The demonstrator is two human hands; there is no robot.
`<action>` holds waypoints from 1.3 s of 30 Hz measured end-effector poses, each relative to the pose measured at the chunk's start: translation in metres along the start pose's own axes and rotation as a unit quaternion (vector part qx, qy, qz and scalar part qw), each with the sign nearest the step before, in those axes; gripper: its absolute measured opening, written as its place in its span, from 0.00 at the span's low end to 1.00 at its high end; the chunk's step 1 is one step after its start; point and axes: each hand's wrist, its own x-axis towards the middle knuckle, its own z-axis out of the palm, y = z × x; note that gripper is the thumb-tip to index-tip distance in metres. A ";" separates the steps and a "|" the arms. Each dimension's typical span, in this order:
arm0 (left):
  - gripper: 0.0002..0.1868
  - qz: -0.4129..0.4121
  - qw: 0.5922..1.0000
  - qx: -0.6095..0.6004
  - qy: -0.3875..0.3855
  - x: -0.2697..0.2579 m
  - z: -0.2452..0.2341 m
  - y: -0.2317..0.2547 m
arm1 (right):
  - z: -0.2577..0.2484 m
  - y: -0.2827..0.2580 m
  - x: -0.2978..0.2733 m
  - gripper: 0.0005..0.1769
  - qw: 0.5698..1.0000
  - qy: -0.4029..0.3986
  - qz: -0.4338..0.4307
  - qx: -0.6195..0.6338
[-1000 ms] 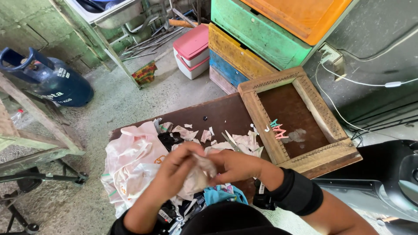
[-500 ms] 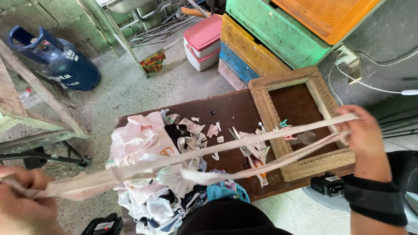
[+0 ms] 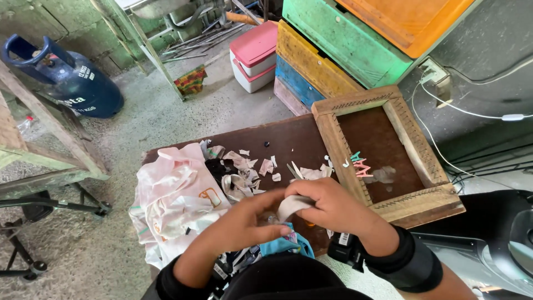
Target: The person cuts fabric into strips with scissors, holding and aligning the fabric with both hands between cuts.
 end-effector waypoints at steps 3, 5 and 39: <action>0.15 -0.264 0.950 0.163 -0.037 -0.028 -0.022 -0.034 | -0.010 0.008 0.003 0.11 0.998 -0.020 0.059 0.003; 0.14 -0.280 0.951 0.111 0.065 -0.058 -0.052 -0.032 | -0.025 0.037 -0.016 0.09 0.997 -0.021 0.076 0.015; 0.18 -0.381 0.861 0.232 -0.242 -0.020 -0.059 -0.075 | -0.011 0.119 -0.090 0.13 0.949 -0.024 0.267 0.168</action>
